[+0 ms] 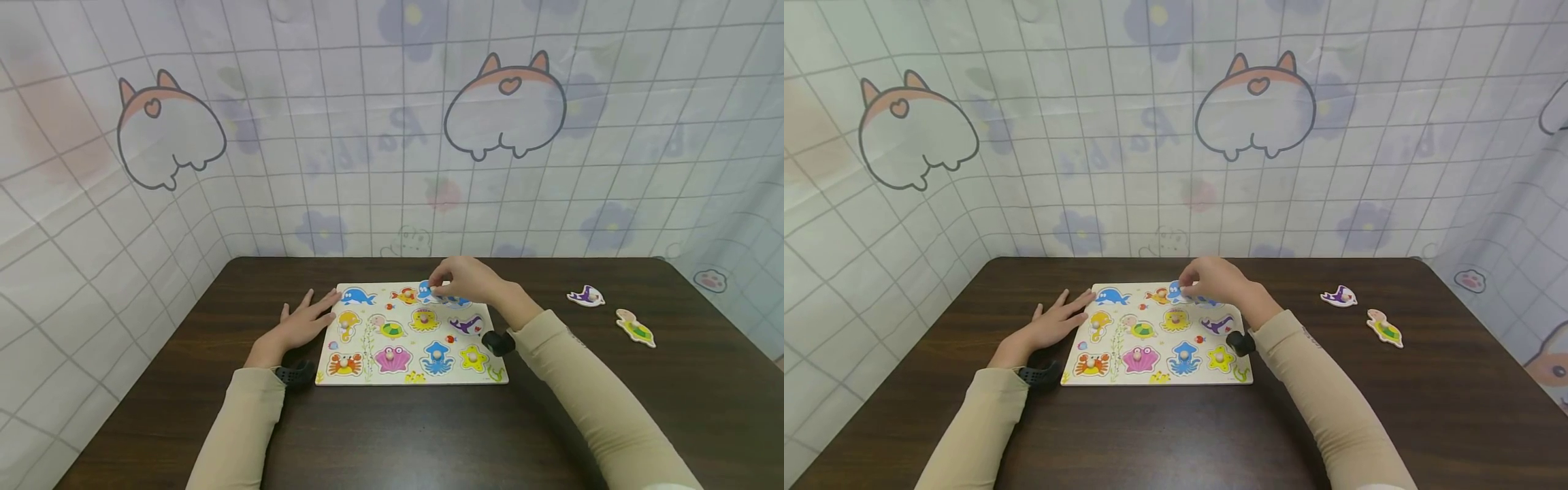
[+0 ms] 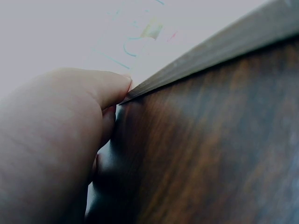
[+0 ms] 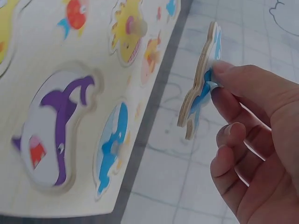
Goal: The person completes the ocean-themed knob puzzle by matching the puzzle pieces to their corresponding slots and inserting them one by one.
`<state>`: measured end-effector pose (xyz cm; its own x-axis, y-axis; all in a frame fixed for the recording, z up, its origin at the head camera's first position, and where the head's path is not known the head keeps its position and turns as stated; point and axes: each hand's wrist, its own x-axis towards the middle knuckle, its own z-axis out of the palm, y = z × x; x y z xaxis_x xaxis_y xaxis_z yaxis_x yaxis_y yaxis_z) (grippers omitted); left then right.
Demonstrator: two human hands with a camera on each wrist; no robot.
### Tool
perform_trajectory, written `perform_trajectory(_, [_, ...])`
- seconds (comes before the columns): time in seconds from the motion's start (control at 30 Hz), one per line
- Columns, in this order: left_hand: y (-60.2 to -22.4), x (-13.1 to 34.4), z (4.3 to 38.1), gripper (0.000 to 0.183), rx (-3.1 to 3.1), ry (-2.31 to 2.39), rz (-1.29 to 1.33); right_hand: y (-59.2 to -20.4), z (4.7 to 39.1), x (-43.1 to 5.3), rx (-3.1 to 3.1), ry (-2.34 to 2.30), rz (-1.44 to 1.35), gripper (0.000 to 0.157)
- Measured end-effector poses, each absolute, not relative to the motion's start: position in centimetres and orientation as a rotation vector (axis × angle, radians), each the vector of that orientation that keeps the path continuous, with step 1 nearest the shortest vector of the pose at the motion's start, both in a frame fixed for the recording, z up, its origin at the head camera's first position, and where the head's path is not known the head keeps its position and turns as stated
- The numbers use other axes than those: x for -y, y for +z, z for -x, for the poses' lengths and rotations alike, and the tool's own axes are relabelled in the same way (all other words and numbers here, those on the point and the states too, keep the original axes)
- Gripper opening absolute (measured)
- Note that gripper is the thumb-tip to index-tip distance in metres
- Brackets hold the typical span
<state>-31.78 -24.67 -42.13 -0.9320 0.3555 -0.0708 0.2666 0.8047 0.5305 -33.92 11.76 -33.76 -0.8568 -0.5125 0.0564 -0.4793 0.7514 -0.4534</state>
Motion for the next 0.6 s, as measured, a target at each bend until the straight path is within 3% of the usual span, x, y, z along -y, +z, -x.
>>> perform_trajectory(0.6, [-42.2,24.5,31.9,0.06,-2.822,0.797,-0.488,-35.0,35.5,-7.4,-2.91,-0.673,0.728,0.013])
